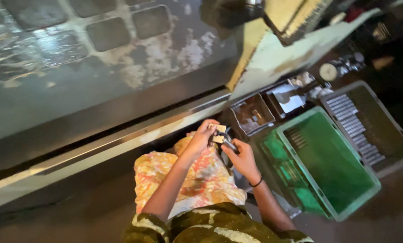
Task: The person sits on the floor and repeatedly picks up small metal rods from a green tray, wipes them with a cloth, and places them back into the tray. The person also briefly opens a machine door to place a rod inside before returning to the cleaning routine.
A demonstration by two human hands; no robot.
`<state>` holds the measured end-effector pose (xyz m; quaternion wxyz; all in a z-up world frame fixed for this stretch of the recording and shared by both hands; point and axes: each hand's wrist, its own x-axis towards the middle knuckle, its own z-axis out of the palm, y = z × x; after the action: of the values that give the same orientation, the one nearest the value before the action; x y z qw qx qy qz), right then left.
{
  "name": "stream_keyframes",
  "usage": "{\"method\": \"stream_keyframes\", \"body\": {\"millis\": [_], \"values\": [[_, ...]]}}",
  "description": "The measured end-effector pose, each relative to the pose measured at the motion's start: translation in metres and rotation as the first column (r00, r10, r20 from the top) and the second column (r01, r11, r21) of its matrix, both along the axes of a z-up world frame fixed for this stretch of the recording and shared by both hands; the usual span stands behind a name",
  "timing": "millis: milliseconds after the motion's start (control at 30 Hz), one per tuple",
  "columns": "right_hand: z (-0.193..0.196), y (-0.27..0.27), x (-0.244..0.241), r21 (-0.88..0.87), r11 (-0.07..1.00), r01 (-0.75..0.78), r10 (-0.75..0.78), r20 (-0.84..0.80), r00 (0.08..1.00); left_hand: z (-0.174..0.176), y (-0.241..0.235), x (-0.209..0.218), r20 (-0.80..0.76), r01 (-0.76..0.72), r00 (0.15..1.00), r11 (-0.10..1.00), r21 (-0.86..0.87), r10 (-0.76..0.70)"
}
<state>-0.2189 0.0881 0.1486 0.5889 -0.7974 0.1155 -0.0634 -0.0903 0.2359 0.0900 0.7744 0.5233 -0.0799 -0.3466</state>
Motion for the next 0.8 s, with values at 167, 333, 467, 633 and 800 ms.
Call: {"method": "stream_keyframes", "body": {"millis": [167,333,467,633,800], "values": [[-0.005,-0.026,-0.016,-0.044,0.966,0.254,-0.252,0.051,0.966,-0.014,-0.063,0.021,0.450,0.010,0.886,0.975,0.224,-0.112],[0.002,-0.050,-0.027,-0.182,0.886,0.427,-0.428,0.031,0.903,0.002,-0.121,0.032,0.688,-0.127,0.603,0.804,0.581,-0.403],[0.004,-0.061,-0.032,-0.093,0.912,0.399,-0.368,0.241,0.898,-0.003,-0.167,0.042,0.655,-0.145,0.577,0.727,0.671,-0.489],[0.006,-0.068,-0.043,-0.244,0.851,0.464,-0.412,0.235,0.880,-0.043,-0.201,0.059,0.711,-0.213,0.451,0.708,0.673,-0.540],[-0.003,-0.074,-0.049,-0.149,0.870,0.470,-0.446,0.166,0.879,-0.068,-0.216,0.067,0.659,-0.264,0.444,0.614,0.744,-0.607]]}}
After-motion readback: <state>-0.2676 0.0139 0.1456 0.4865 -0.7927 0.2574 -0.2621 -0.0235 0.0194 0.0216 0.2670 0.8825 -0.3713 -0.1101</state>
